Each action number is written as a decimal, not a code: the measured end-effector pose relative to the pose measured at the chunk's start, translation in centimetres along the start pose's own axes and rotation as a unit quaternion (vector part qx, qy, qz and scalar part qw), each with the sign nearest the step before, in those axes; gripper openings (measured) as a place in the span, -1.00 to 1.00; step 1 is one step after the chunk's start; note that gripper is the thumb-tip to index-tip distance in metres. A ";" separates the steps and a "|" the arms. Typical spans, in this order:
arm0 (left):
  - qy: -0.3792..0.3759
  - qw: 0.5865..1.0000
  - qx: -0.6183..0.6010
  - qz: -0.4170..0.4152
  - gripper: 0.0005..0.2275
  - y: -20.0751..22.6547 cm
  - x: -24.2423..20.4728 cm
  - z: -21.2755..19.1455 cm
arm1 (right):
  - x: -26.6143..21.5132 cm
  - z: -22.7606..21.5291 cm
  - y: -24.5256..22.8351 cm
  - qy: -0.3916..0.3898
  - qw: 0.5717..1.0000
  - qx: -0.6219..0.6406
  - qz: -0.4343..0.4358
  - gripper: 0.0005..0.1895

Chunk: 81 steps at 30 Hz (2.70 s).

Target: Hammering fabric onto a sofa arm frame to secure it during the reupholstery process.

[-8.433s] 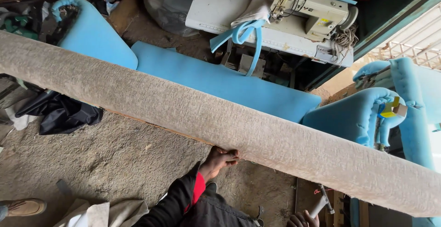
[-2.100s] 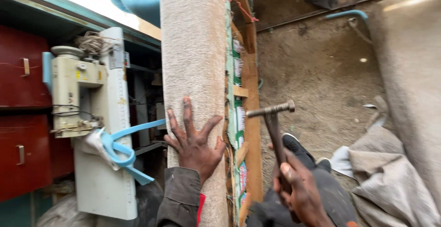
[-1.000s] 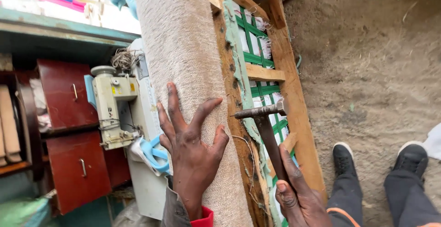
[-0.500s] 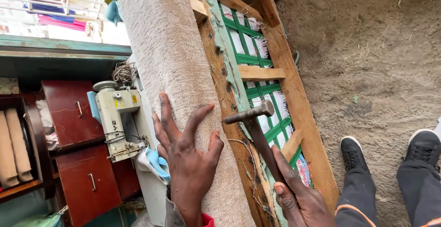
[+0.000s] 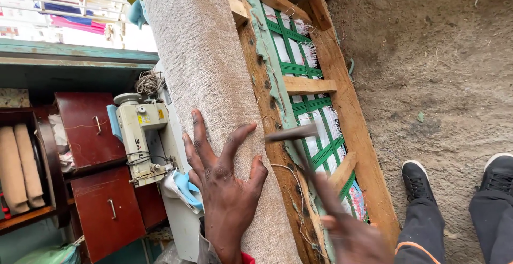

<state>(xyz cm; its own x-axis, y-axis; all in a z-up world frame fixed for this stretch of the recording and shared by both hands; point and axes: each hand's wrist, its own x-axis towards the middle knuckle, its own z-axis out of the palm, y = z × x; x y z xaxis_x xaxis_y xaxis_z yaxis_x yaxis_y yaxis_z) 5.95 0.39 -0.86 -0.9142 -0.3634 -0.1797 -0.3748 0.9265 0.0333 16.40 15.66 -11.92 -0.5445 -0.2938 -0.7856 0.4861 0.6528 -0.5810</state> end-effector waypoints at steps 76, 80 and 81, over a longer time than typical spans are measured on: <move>-0.088 0.996 -0.005 0.001 -0.22 -0.4 0.2 -1.6 | 1.4 1.8 3.7 0.055 0.976 0.197 -0.079 -0.24; -0.089 0.996 -0.021 -0.004 -0.22 -0.3 0.2 -1.7 | 1.5 2.8 0.7 0.012 0.998 0.060 -0.020 -0.21; -0.091 0.996 -0.022 -0.003 -0.23 -0.2 0.2 -1.8 | 1.2 1.7 -1.0 -0.071 0.990 0.125 -0.011 -0.22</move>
<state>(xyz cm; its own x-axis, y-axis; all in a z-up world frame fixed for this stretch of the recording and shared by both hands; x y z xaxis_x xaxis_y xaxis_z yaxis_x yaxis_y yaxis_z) 5.55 -0.08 0.83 -0.8703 -0.3423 -0.3542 -0.3910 0.9174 0.0742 16.46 13.46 -12.60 -0.4646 -0.4123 -0.7837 0.6389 0.4567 -0.6191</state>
